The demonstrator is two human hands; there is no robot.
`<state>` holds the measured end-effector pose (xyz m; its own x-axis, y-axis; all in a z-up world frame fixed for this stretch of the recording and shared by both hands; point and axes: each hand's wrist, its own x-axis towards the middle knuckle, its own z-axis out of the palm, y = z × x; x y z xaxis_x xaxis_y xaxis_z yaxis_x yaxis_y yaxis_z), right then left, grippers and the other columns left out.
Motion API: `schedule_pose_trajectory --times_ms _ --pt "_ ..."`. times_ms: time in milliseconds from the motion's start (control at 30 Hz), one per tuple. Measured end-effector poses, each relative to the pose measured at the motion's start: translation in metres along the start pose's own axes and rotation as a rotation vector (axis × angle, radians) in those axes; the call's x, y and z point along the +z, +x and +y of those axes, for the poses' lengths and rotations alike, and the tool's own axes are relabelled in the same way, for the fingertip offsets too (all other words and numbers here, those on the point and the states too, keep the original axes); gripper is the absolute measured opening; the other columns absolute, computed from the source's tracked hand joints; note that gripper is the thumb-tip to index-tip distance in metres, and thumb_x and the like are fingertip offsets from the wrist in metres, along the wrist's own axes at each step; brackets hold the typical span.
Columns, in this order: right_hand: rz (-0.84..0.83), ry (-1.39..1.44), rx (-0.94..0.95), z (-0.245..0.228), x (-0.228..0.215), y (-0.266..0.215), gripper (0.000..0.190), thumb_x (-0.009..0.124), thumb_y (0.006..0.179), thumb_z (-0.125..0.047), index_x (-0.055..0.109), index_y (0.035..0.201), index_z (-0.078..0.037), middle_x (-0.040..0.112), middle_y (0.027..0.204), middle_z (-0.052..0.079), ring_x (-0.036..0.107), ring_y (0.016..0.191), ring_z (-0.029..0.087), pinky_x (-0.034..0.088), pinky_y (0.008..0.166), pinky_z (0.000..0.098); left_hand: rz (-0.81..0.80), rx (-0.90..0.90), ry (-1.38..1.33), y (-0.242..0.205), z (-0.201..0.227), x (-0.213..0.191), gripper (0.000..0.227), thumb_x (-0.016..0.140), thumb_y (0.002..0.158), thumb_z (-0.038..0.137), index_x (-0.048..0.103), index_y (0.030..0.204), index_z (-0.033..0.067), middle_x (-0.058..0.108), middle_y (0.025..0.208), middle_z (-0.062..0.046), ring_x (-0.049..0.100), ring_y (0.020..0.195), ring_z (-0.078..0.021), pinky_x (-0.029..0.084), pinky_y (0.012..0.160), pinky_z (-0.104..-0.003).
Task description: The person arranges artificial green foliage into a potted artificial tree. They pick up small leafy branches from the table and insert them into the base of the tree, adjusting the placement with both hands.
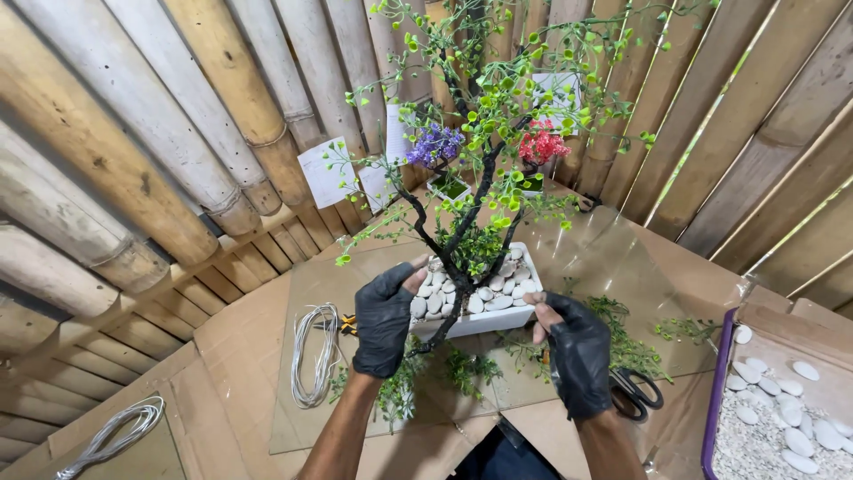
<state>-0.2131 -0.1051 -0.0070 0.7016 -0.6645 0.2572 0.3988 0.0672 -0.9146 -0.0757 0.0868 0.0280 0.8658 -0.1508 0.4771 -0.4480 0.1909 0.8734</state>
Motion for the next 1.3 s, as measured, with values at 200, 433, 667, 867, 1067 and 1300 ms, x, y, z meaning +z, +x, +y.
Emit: schedule_pose_trajectory --times_ms 200,433,667,867,1067,1300 --pt "0.168 -0.202 0.244 0.025 -0.023 -0.044 0.019 0.065 0.092 -0.001 0.081 0.103 0.0 0.083 0.103 0.013 0.055 0.054 0.019 0.055 0.056 0.0368 0.184 -0.147 -0.012 -0.064 -0.003 -0.033 0.023 0.073 0.09 0.012 0.079 0.111 0.0072 0.082 0.111 -0.017 0.081 0.106 -0.0272 0.066 0.097 -0.039" --pt "0.147 -0.327 0.409 0.067 -0.051 -0.06 0.022 0.068 0.094 -0.008 0.086 0.105 0.001 0.059 0.055 0.014 0.052 0.055 0.022 0.047 0.064 0.0351 0.634 -0.463 -0.103 -0.146 -0.04 -0.037 0.033 0.072 0.085 -0.001 0.074 0.116 -0.0105 0.079 0.106 -0.03 0.08 0.094 -0.0391 0.064 0.098 -0.044" --pt "0.238 -0.336 0.418 0.104 -0.076 -0.064 0.023 0.067 0.096 -0.013 0.08 0.112 -0.002 0.055 0.058 0.012 0.04 0.043 0.017 0.031 0.037 0.032 0.691 -0.643 0.171 -0.199 -0.101 -0.06 0.034 0.072 0.092 0.016 0.079 0.118 -0.0035 0.08 0.084 -0.019 0.065 0.063 -0.0232 0.064 0.073 -0.04" --pt "0.293 -0.427 0.513 0.134 -0.086 -0.076 0.023 0.076 0.093 -0.017 0.081 0.108 0.0 0.062 0.067 0.013 0.053 0.057 0.02 0.046 0.053 0.0355 0.76 -0.718 0.223 -0.213 -0.126 -0.066 0.031 0.079 0.089 0.022 0.083 0.109 -0.0012 0.075 0.068 -0.019 0.06 0.049 -0.0229 0.049 0.048 -0.039" --pt "0.279 -0.545 0.57 0.12 -0.077 -0.08 0.03 0.076 0.093 -0.028 0.083 0.106 -0.002 0.06 0.063 0.012 0.053 0.059 0.02 0.046 0.063 0.0345 0.8 -0.648 0.16 -0.227 -0.159 -0.072 0.026 0.076 0.09 0.014 0.081 0.109 -0.0044 0.07 0.062 -0.019 0.062 0.047 -0.0262 0.05 0.047 -0.039" --pt "0.222 -0.768 0.458 0.125 -0.078 -0.086 0.027 0.074 0.095 -0.034 0.083 0.095 -0.008 0.064 0.061 0.006 0.059 0.063 0.015 0.048 0.072 0.0334 0.603 -0.532 0.304 -0.22 -0.136 -0.072 0.026 0.07 0.094 0.016 0.081 0.08 -0.0025 0.07 0.053 -0.01 0.061 0.049 -0.0167 0.055 0.064 -0.034"
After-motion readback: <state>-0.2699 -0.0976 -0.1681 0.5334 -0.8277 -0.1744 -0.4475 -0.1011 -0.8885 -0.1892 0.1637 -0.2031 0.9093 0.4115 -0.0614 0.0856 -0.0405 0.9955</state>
